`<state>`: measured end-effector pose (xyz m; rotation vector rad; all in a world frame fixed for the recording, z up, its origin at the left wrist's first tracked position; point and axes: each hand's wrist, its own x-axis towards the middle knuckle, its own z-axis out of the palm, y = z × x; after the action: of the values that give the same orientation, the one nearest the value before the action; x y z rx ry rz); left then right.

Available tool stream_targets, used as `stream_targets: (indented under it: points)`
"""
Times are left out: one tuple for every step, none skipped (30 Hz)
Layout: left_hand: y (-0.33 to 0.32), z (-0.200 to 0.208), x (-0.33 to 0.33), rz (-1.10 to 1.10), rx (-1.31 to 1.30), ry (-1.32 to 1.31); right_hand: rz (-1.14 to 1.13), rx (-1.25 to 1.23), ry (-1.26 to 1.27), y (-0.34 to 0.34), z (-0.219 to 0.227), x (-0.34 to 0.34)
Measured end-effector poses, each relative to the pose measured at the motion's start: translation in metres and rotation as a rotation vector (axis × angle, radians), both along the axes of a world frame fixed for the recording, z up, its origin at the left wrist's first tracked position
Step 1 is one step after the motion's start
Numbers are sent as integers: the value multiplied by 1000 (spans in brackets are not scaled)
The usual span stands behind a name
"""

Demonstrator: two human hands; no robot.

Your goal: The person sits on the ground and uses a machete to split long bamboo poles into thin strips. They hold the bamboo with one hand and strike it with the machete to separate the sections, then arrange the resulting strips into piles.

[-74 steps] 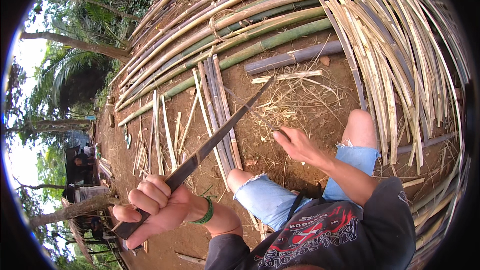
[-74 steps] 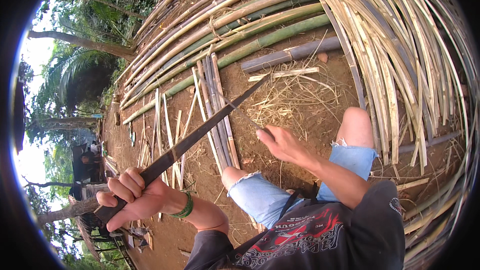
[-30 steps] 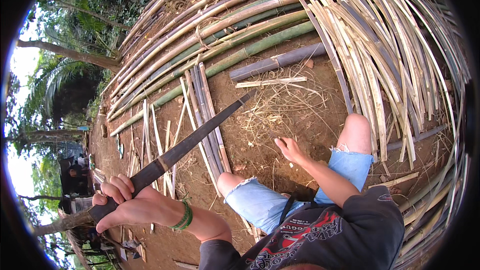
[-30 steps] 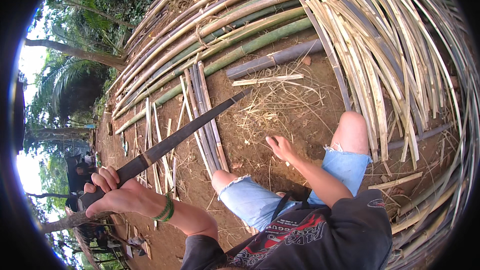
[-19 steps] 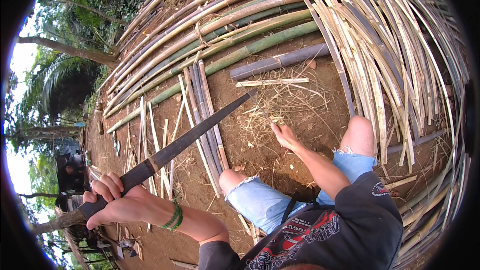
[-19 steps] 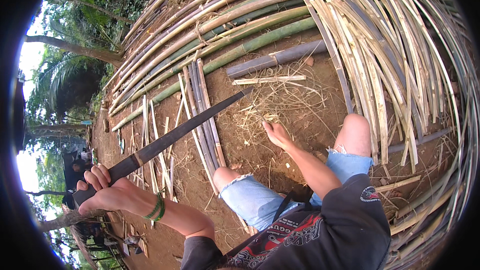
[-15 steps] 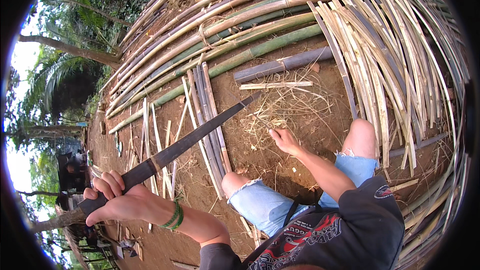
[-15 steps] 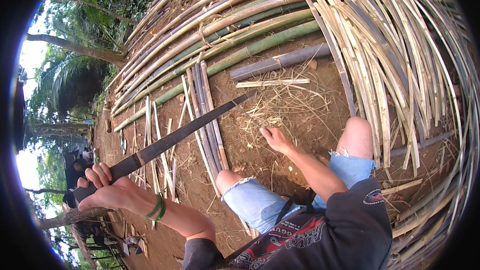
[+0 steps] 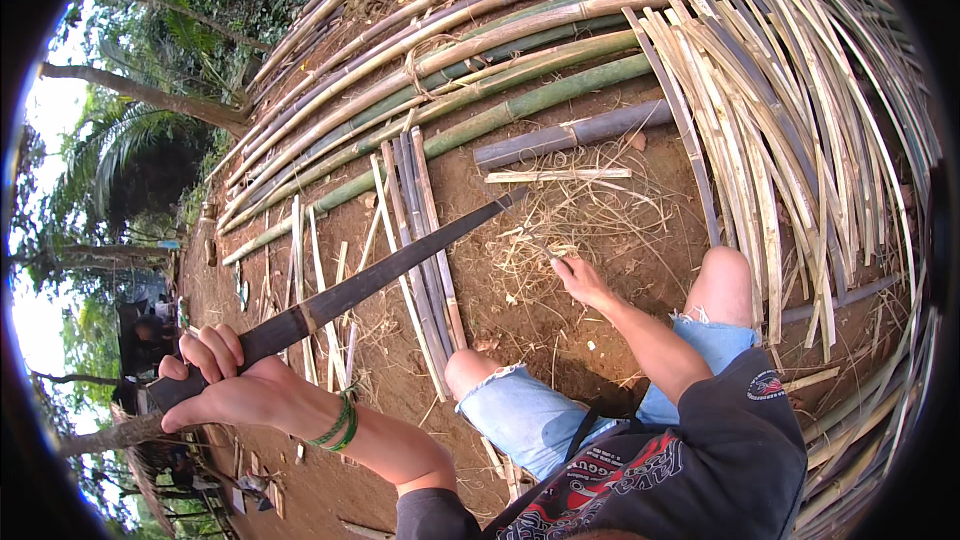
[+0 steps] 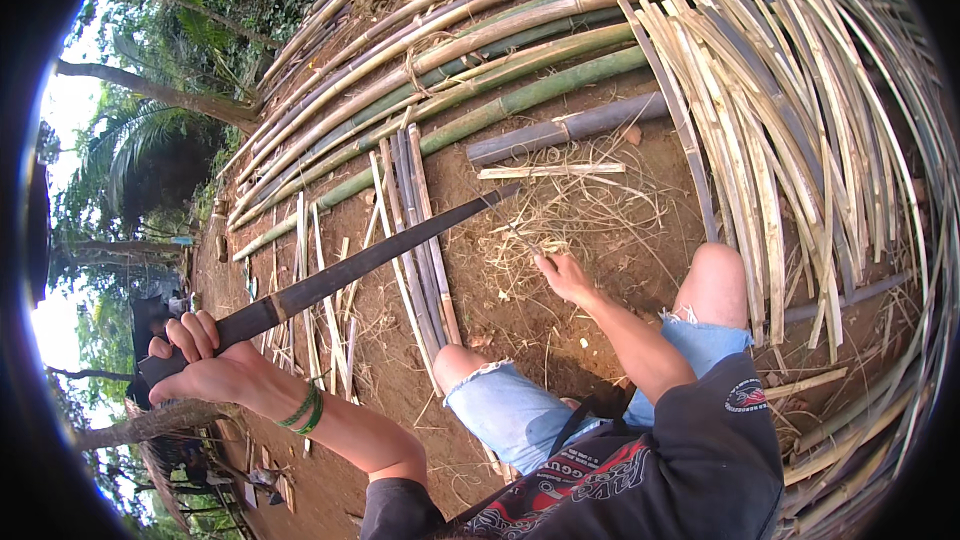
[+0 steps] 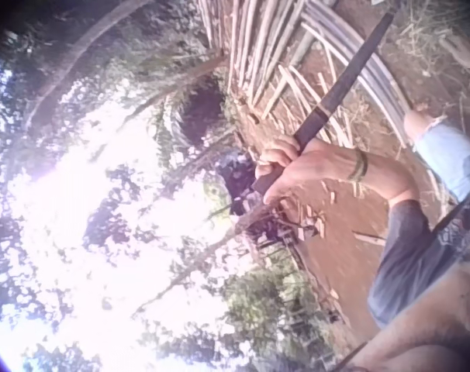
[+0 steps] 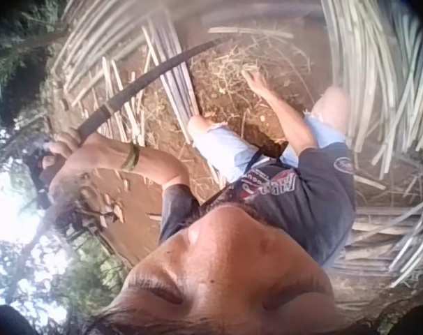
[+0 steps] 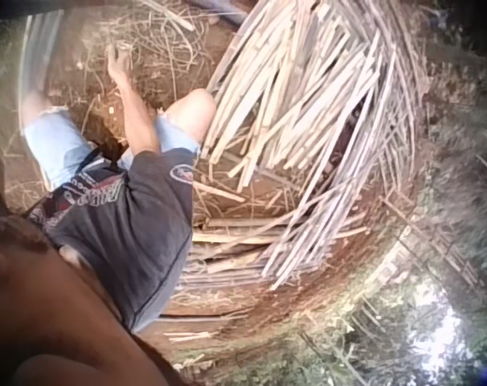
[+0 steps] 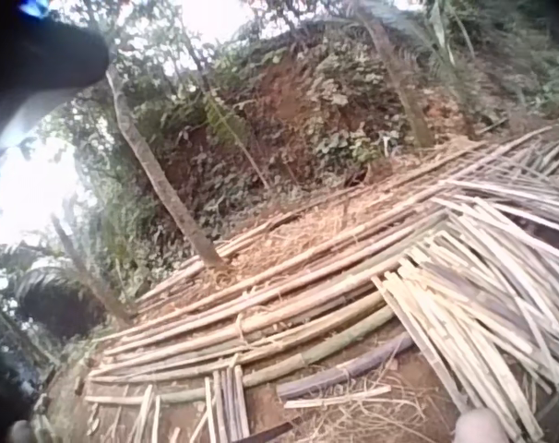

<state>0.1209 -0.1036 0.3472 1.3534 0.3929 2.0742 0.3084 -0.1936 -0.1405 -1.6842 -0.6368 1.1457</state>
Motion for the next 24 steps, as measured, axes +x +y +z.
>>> stream_targets:
  points:
    - [3, -2, -4, -3, -5, 10, -16, -57, 76, 3, 6, -3]
    - [6, -3, -7, -5, -9, 20, -32, -115, 152, 3, 13, -6]
    - [9, 1, -4, -32, 5, 23, -36, -119, 132, 6, 11, -2]
    - [9, 3, -1, -57, -2, 14, -40, -123, 113, 9, 8, 2]
    - [7, 5, 4, -26, -24, 2, -44, -127, 94, 12, 6, 7]
    - [7, 8, 6, 24, -32, -10, -14, 11, 116, 11, 11, -5]
    - [3, 7, 7, 75, -61, -21, -19, 57, 31, 6, 13, -16]
    - [3, 9, 16, 180, -62, -36, -31, 112, -64, 11, 16, -23]
    - [4, 10, 23, 175, -72, -39, -80, 80, -68, 14, 9, -23]
    - [5, 9, 24, 180, -80, -40, -86, -29, 74, 19, 12, -19]
    - [6, 8, 25, 185, -88, -40, -94, -137, 216, 25, 15, -10]
    - [4, 7, 19, 231, -84, -30, -57, -121, 186, 26, 31, -15]
    - [2, 11, 26, 241, -86, -43, -59, -98, 92, 27, 24, -12]
    - [1, 15, 33, 250, -88, -56, -55, 1, -5, 21, 17, -16]
    - [-2, 13, 35, 274, -111, -63, -37, 79, -97, 9, 14, -23]
    - [1, 12, 36, 285, -106, -69, -46, 37, -22, 10, 10, -24]
    - [2, 13, 37, 301, -112, -70, -55, -5, 53, 13, 7, -25]
    - [4, 15, 38, 307, -115, -74, -74, -44, 125, 18, 7, -25]
    - [5, 16, 39, 313, -118, -79, -70, 2, 168, 20, 8, -29]
    - [5, 15, 38, 332, -132, -90, -66, 49, 212, 20, 8, -35]
    - [5, 16, 40, 346, -139, -98, -54, 102, 259, 23, 8, -41]
    - [4, 17, 46, 350, -149, -105, -52, 176, 45, 21, 0, -46]
    - [3, 19, 52, 354, -159, -113, -118, 114, 161, 23, -9, -45]
    - [4, 20, 53, 379, -187, -128, -171, 53, 276, 25, -11, -44]
